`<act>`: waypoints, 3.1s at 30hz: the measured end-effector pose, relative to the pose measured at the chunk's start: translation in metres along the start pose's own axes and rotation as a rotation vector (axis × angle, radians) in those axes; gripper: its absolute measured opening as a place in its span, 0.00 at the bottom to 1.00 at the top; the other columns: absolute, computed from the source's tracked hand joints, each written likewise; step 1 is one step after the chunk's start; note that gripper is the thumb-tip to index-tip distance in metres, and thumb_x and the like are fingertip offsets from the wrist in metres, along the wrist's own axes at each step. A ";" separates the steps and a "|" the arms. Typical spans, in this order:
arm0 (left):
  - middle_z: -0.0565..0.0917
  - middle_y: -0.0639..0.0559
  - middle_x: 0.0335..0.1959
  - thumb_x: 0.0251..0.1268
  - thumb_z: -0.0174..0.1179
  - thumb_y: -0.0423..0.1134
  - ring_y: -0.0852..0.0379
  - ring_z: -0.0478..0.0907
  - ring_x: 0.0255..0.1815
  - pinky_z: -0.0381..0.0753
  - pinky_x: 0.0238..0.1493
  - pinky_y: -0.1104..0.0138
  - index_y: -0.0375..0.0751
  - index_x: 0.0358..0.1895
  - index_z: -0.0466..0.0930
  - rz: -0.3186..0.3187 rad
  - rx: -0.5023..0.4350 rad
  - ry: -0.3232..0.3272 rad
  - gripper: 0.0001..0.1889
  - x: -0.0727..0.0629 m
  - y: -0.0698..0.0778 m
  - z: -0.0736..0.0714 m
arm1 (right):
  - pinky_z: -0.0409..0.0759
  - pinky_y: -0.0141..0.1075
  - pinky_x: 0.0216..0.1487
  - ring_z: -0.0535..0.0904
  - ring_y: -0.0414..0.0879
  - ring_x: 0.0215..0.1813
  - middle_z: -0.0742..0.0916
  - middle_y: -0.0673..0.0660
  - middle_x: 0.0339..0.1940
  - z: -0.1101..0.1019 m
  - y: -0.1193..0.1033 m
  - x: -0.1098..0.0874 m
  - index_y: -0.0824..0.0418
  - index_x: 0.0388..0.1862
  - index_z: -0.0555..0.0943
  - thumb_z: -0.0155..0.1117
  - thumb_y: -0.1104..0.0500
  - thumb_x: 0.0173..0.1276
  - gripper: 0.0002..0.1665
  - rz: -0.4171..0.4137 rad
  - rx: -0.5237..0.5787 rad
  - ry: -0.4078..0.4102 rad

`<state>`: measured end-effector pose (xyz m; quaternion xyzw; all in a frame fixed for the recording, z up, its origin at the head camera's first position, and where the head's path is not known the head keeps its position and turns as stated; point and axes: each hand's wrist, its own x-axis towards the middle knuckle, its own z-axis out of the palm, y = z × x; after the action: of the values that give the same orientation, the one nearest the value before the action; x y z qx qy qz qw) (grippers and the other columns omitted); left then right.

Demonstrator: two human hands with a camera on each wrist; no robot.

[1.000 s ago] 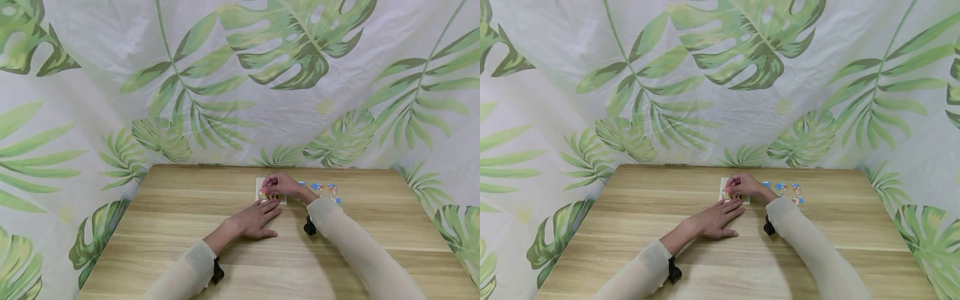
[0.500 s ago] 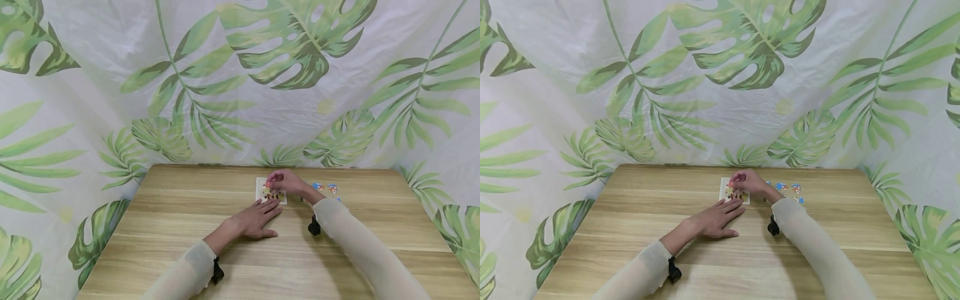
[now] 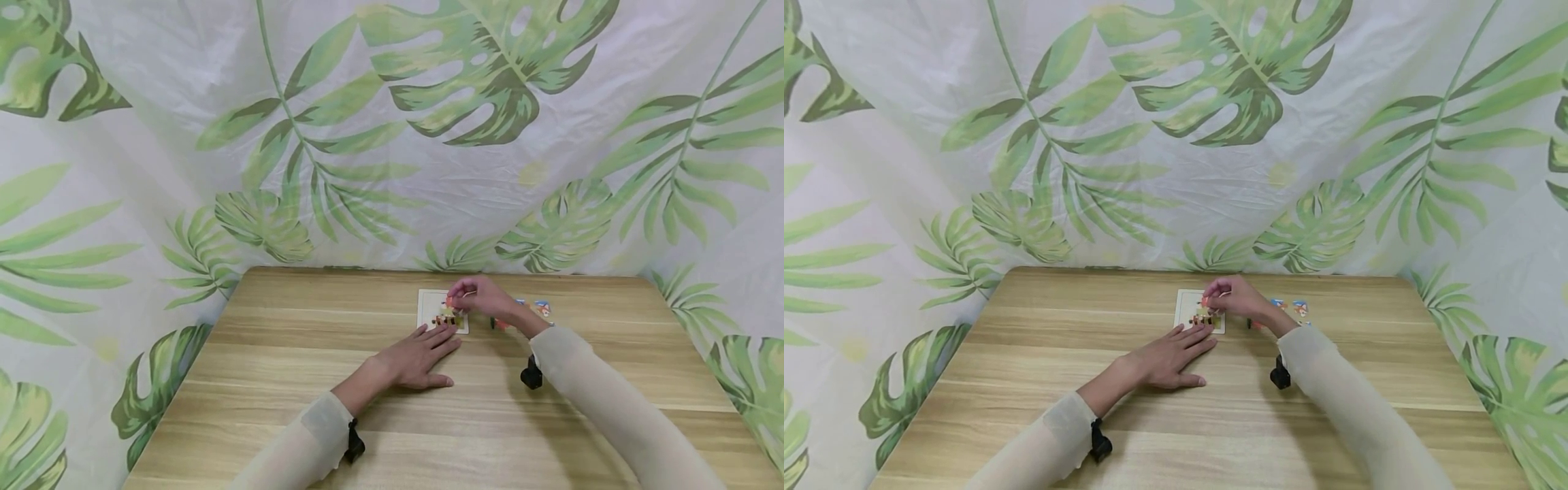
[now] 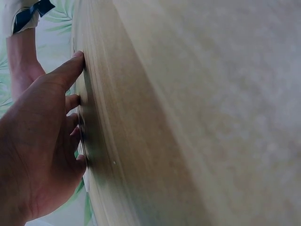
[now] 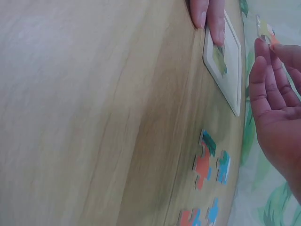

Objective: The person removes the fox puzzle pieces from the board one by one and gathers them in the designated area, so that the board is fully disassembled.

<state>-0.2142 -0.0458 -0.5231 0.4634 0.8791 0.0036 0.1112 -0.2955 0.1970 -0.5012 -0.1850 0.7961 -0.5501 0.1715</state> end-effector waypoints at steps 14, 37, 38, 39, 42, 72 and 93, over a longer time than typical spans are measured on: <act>0.42 0.51 0.90 0.81 0.44 0.70 0.54 0.39 0.89 0.46 0.87 0.52 0.51 0.89 0.46 -0.014 -0.015 -0.015 0.44 0.001 0.001 0.001 | 0.88 0.54 0.52 0.88 0.53 0.44 0.88 0.61 0.42 -0.017 0.005 -0.033 0.69 0.54 0.84 0.67 0.62 0.78 0.12 0.043 -0.003 -0.008; 0.43 0.51 0.90 0.81 0.44 0.70 0.53 0.40 0.89 0.46 0.87 0.52 0.50 0.89 0.46 -0.014 -0.031 -0.017 0.44 -0.001 0.002 -0.001 | 0.90 0.45 0.50 0.90 0.46 0.43 0.88 0.65 0.42 -0.035 0.012 -0.081 0.75 0.51 0.83 0.66 0.69 0.76 0.10 0.033 -0.023 0.005; 0.44 0.51 0.90 0.81 0.44 0.70 0.53 0.40 0.89 0.46 0.87 0.52 0.50 0.88 0.46 -0.014 -0.032 -0.015 0.44 -0.001 0.002 -0.001 | 0.90 0.44 0.50 0.90 0.47 0.43 0.88 0.65 0.42 -0.035 0.012 -0.083 0.75 0.51 0.83 0.66 0.69 0.76 0.10 0.040 -0.026 0.007; 0.44 0.50 0.90 0.81 0.44 0.69 0.53 0.40 0.89 0.47 0.87 0.51 0.50 0.88 0.47 -0.014 -0.034 -0.013 0.44 -0.001 0.001 -0.001 | 0.90 0.44 0.50 0.90 0.47 0.43 0.88 0.66 0.42 -0.035 0.013 -0.085 0.75 0.51 0.83 0.66 0.69 0.76 0.10 0.047 -0.024 0.010; 0.44 0.50 0.90 0.81 0.45 0.69 0.52 0.40 0.89 0.47 0.86 0.51 0.50 0.88 0.47 -0.011 -0.039 -0.009 0.44 -0.001 0.001 -0.001 | 0.90 0.41 0.48 0.90 0.49 0.43 0.88 0.67 0.42 -0.035 0.015 -0.089 0.74 0.50 0.84 0.67 0.68 0.76 0.09 0.056 -0.038 0.018; 0.43 0.50 0.90 0.81 0.45 0.69 0.53 0.39 0.89 0.47 0.87 0.51 0.51 0.89 0.46 -0.015 -0.032 -0.015 0.44 -0.001 0.002 -0.001 | 0.85 0.34 0.32 0.89 0.46 0.36 0.90 0.64 0.37 -0.029 0.038 -0.107 0.72 0.46 0.85 0.68 0.70 0.73 0.06 0.026 -0.144 0.056; 0.45 0.50 0.90 0.80 0.46 0.69 0.53 0.41 0.89 0.48 0.86 0.51 0.50 0.88 0.49 -0.018 -0.034 0.002 0.44 -0.001 0.002 0.001 | 0.82 0.30 0.35 0.83 0.38 0.33 0.89 0.52 0.34 -0.026 0.040 -0.107 0.64 0.42 0.88 0.68 0.71 0.71 0.06 -0.056 -0.364 0.071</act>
<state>-0.2124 -0.0454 -0.5233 0.4533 0.8833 0.0177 0.1183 -0.2184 0.2829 -0.5221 -0.2153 0.8826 -0.4077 0.0916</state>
